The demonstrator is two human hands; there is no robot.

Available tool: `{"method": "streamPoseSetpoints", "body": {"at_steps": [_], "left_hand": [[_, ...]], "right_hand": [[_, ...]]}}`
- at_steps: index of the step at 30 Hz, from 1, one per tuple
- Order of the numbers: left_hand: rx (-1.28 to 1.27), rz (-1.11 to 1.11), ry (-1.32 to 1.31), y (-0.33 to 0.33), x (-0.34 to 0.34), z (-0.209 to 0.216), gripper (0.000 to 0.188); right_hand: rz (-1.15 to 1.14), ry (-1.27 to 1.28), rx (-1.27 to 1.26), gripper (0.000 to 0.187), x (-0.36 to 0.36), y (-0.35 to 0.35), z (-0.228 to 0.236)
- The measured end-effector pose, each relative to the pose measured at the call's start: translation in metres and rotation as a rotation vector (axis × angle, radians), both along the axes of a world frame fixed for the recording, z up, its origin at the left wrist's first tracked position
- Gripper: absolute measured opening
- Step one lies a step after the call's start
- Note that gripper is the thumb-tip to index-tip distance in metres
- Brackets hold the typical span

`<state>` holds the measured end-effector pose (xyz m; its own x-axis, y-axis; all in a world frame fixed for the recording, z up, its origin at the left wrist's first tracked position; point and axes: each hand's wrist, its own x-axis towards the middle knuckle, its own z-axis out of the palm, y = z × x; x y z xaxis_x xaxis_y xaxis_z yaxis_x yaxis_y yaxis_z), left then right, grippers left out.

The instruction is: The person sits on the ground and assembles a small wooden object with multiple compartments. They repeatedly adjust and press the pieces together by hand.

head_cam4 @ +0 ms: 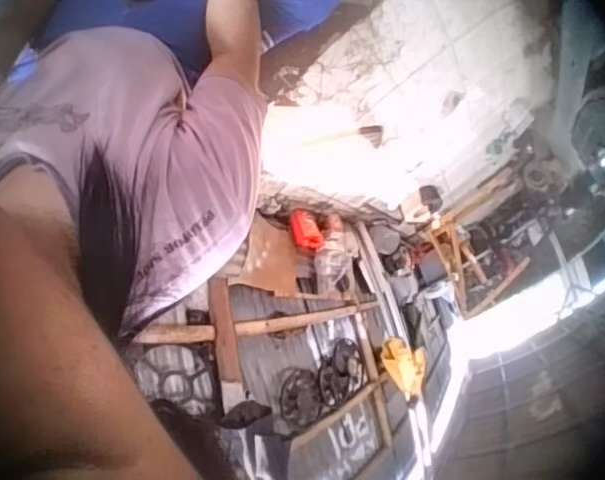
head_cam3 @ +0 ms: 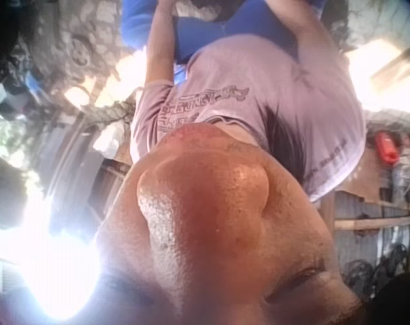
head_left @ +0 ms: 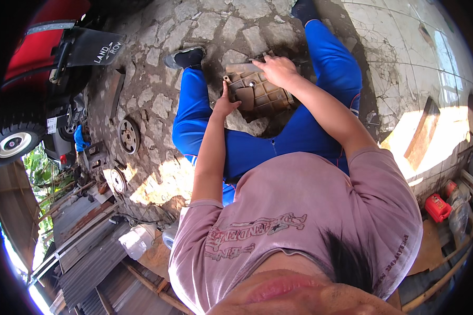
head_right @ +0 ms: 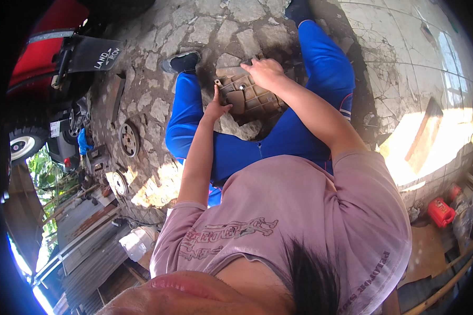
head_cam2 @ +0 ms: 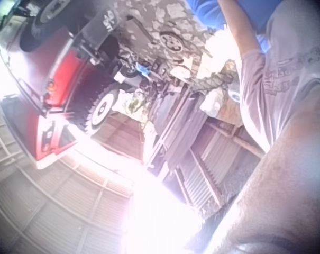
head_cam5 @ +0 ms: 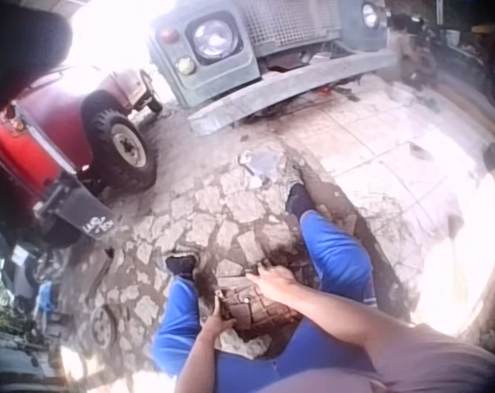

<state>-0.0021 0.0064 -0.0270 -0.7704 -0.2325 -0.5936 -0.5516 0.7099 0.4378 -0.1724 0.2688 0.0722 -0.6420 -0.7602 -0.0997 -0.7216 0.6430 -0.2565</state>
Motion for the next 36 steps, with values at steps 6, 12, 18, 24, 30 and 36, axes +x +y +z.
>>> {"method": "streamPoseSetpoints", "body": {"at_steps": [6,12,18,24,30,36], "left_hand": [[0.05,-0.02,0.028,-0.006,0.01,0.002,0.145],[0.019,-0.025,-0.012,-0.007,0.011,0.0,0.147],[0.018,-0.016,-0.025,-0.001,0.007,0.002,0.148],[-0.086,-0.064,-0.056,0.0,0.013,-0.003,0.151],[-0.094,-0.07,-0.068,0.005,0.006,0.0,0.151],[-0.017,-0.023,-0.029,0.0,0.01,0.006,0.147]], "right_hand": [[0.192,-0.088,0.02,0.053,0.007,0.015,0.013],[-0.016,-0.011,-0.031,0.055,-0.023,0.015,0.028],[0.095,-0.064,0.074,0.051,0.004,0.017,0.014],[0.145,0.022,-0.167,0.049,-0.003,0.011,0.016],[-0.105,0.069,0.018,0.056,-0.023,0.012,0.011],[0.154,-0.056,0.003,0.061,-0.005,0.026,0.015]]}}
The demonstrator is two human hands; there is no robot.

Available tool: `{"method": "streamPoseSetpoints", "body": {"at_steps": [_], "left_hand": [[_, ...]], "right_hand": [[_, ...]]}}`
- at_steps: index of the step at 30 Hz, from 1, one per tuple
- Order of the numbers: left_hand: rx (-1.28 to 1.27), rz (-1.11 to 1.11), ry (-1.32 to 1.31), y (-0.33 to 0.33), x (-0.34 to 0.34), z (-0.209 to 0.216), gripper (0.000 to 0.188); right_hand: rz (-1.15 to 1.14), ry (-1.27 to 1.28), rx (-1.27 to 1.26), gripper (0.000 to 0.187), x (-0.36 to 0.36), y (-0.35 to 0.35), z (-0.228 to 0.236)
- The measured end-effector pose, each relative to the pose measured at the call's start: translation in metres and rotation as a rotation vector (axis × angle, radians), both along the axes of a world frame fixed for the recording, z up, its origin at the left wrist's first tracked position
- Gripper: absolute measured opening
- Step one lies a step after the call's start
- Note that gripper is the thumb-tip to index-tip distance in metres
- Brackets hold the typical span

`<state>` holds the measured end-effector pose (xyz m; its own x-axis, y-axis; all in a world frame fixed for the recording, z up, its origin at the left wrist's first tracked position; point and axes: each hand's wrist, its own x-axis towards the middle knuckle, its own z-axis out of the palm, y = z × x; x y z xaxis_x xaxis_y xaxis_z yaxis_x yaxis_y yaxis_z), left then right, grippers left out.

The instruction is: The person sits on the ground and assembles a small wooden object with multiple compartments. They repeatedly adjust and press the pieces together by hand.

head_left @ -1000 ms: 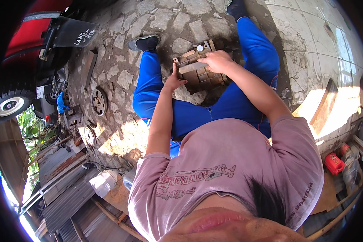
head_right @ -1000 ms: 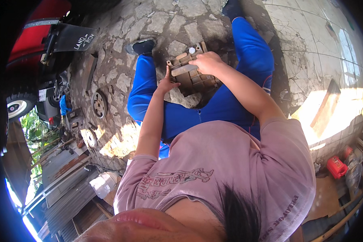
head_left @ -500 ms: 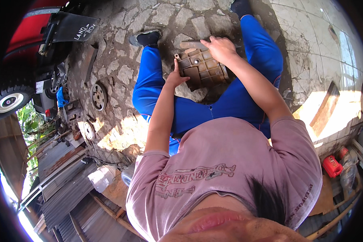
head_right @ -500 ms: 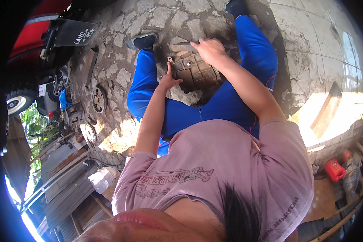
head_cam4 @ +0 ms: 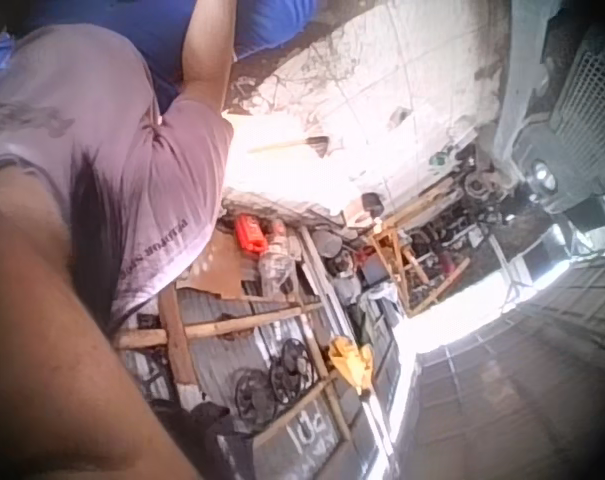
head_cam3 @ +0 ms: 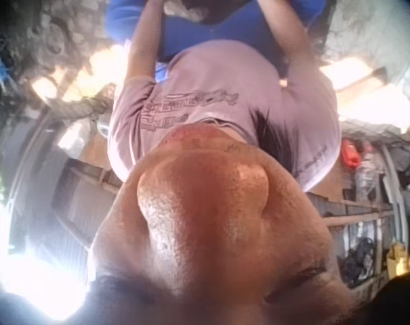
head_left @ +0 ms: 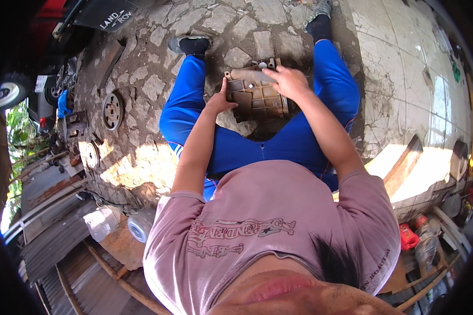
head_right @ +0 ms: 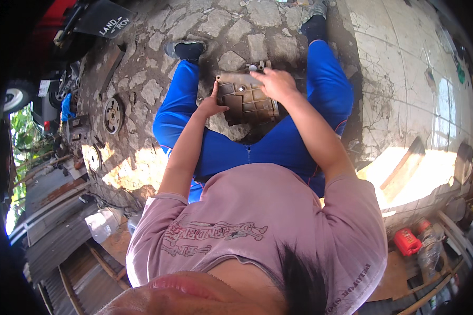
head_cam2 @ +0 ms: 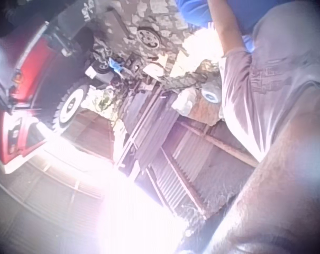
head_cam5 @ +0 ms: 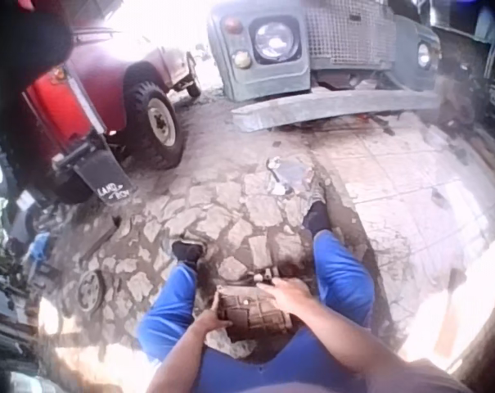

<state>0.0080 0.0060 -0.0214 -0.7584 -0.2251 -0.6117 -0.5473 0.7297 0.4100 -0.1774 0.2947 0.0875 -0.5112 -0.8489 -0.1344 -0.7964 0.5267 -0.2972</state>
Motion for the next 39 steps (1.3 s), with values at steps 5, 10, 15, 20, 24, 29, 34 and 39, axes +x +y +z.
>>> {"method": "streamPoseSetpoints", "body": {"at_steps": [5,10,15,20,24,29,34,39], "left_hand": [[-0.015,0.007,0.035,0.003,-0.002,0.004,0.134],[-0.004,0.007,0.022,0.002,0.001,0.011,0.124],[-0.042,0.005,-0.005,0.004,-0.014,0.022,0.12],[-0.063,0.032,0.039,0.0,-0.01,0.031,0.119],[-0.023,0.082,0.053,-0.01,-0.013,0.04,0.112],[-0.066,0.184,0.266,-0.021,-0.012,0.036,0.046],[-0.116,0.232,0.265,-0.029,-0.019,0.046,0.04],[-0.069,0.19,0.28,-0.035,-0.02,0.034,0.047]], "right_hand": [[-0.362,0.147,-0.072,0.054,-0.025,-0.009,-0.019],[-0.751,-0.031,-0.345,0.061,-0.055,0.015,-0.056],[-0.807,-0.511,-0.197,0.06,-0.086,0.056,-0.14],[-0.687,-0.179,0.088,0.057,-0.074,0.045,-0.138],[-0.607,-0.137,0.151,0.054,-0.07,0.052,-0.141],[-0.475,0.13,-0.131,0.041,-0.053,0.031,-0.126],[0.069,0.154,-0.363,0.031,0.025,-0.041,-0.044],[0.52,0.193,0.002,0.052,0.111,-0.082,-0.048]]}}
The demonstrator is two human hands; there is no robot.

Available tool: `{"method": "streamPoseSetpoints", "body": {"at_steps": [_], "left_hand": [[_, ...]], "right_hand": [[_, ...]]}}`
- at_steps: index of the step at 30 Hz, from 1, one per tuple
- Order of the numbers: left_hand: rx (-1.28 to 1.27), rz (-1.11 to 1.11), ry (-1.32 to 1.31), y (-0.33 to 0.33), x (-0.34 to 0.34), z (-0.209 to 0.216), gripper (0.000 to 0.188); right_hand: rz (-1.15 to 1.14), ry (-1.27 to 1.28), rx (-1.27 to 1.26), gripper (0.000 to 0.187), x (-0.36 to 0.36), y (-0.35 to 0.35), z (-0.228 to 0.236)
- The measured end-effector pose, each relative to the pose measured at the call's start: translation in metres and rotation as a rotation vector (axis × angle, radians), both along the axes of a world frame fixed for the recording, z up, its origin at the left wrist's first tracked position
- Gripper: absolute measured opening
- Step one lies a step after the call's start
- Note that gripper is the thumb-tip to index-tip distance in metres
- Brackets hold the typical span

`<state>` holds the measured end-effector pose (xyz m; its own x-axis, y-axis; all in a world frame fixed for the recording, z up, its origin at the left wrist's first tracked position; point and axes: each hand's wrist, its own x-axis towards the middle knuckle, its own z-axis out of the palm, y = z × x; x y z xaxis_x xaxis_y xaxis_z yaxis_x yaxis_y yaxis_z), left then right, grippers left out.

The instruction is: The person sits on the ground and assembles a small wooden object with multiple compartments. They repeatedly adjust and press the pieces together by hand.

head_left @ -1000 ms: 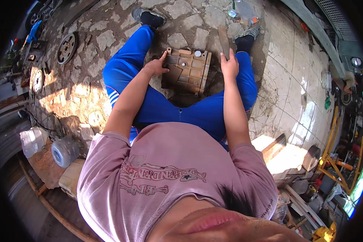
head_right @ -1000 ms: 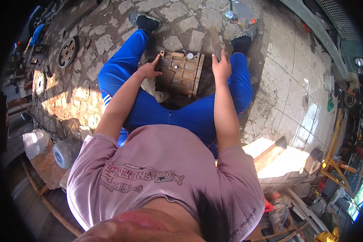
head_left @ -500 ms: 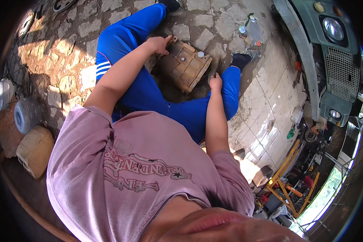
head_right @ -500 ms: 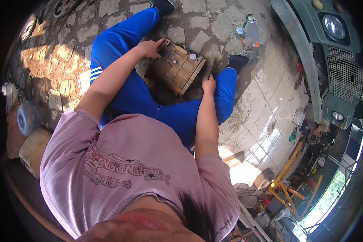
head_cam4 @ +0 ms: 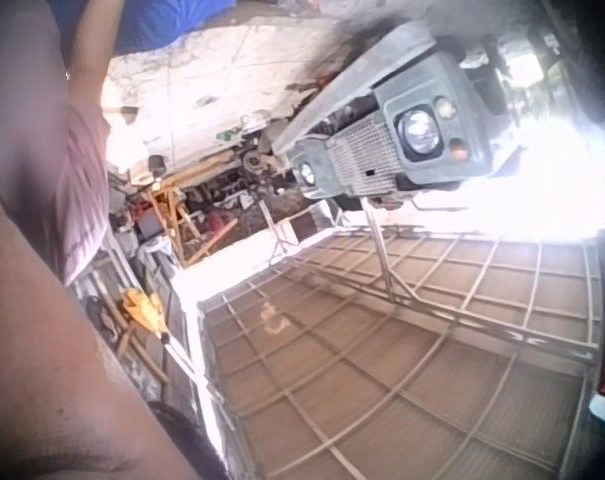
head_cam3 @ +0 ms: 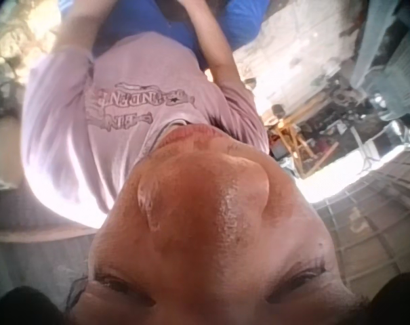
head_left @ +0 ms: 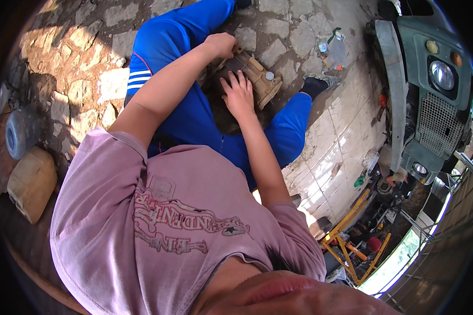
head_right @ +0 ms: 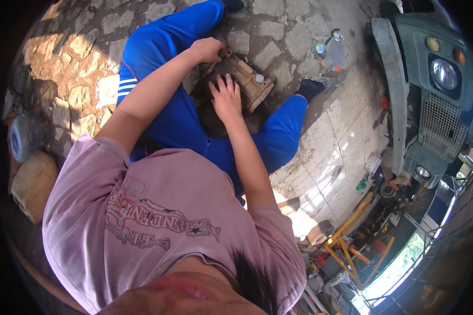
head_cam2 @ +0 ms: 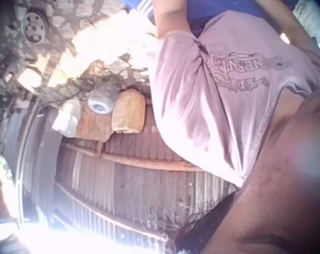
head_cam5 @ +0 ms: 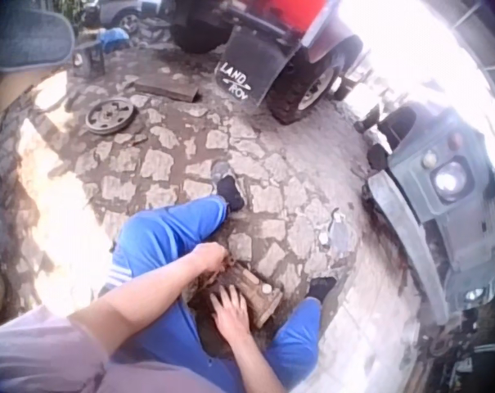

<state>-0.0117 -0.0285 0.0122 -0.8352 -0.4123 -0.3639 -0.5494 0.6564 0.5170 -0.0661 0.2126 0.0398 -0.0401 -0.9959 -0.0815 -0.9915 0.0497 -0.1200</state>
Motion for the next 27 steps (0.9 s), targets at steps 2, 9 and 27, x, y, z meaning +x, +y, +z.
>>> {"method": "streamPoseSetpoints", "body": {"at_steps": [2,9,27], "left_hand": [[0.01,0.026,0.007,0.0,0.0,-0.002,0.051],[0.054,0.067,-0.015,-0.003,-0.004,-0.004,0.056],[0.043,-0.017,-0.057,-0.006,-0.009,0.006,0.066]], "right_hand": [[0.023,0.059,0.016,0.052,0.0,0.003,-0.014],[0.045,0.043,-0.045,0.024,-0.013,0.013,-0.027],[-0.16,-0.079,-0.038,0.049,-0.02,0.023,-0.046]]}}
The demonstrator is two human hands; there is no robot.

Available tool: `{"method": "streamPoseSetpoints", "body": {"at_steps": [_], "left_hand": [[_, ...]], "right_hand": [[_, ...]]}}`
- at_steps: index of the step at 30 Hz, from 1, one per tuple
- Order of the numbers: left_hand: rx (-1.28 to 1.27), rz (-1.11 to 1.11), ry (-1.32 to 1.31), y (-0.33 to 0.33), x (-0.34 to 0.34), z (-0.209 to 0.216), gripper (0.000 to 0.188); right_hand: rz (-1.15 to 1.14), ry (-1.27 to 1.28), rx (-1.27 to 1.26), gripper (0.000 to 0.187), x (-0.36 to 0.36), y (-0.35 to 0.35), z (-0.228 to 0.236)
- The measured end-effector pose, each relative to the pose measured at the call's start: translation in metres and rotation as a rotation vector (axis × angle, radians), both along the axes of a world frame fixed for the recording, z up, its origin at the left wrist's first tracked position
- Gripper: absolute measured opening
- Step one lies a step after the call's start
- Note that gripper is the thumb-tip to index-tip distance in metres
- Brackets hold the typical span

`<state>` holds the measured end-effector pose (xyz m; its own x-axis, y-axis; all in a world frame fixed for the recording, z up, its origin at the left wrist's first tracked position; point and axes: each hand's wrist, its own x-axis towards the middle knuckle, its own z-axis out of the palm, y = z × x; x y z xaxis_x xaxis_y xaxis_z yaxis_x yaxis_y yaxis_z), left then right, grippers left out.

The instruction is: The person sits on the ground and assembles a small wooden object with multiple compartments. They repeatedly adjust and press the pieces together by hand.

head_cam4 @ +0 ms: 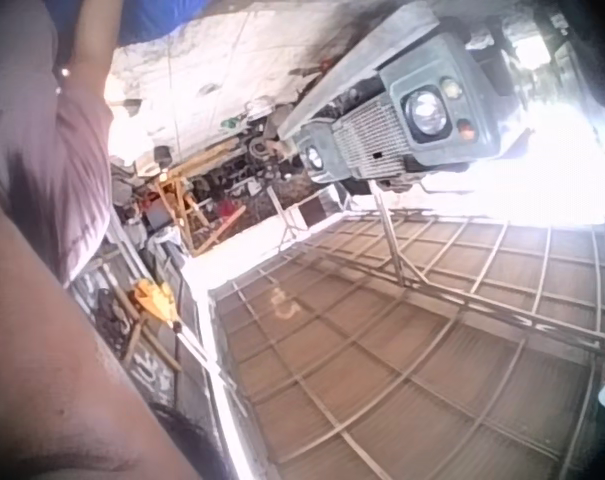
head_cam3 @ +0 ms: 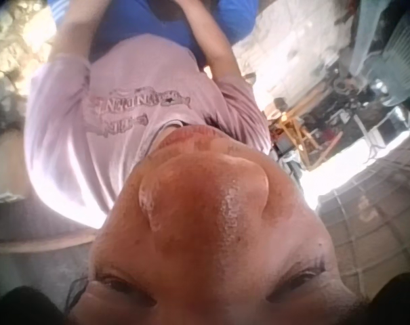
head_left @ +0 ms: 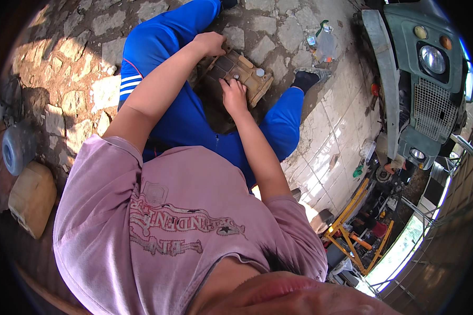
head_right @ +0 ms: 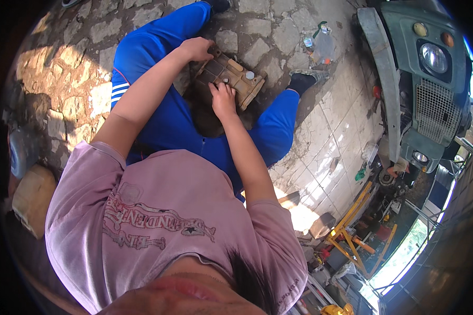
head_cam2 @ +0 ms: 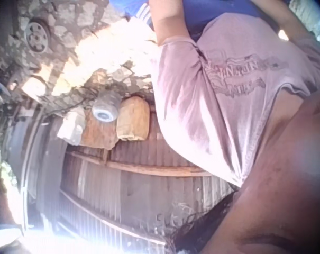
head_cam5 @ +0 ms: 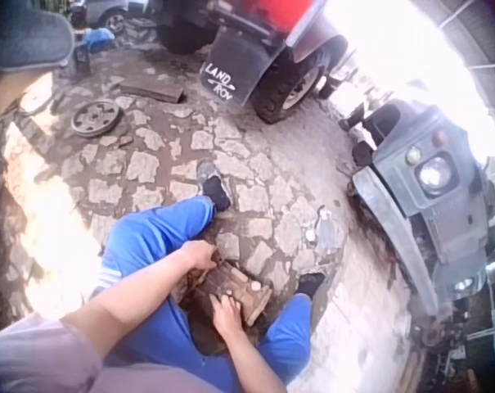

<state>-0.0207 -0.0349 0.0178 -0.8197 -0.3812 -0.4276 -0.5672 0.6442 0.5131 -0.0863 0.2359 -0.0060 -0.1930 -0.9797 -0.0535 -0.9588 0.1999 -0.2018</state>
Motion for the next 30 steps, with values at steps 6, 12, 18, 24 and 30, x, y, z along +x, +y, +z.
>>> {"method": "streamPoseSetpoints", "body": {"at_steps": [6,12,18,24,30], "left_hand": [[-0.017,-0.014,-0.026,0.002,0.014,-0.012,0.067],[-0.077,-0.1,-0.084,0.022,0.024,0.02,0.067],[-0.105,-0.183,-0.011,0.048,0.037,0.063,0.072],[-0.133,-0.053,0.086,0.075,0.051,0.097,0.076],[-0.014,0.052,0.1,0.07,0.062,0.047,0.056]], "right_hand": [[-0.141,-0.189,-0.276,0.032,-0.019,0.002,0.011],[-0.491,-0.33,-0.416,0.052,-0.074,0.041,0.013],[-0.879,-0.818,-0.238,0.058,-0.089,0.052,0.024],[-0.4,-0.298,-0.679,0.031,-0.061,0.026,0.072],[0.055,0.217,0.079,0.046,-0.004,0.034,0.033]]}}
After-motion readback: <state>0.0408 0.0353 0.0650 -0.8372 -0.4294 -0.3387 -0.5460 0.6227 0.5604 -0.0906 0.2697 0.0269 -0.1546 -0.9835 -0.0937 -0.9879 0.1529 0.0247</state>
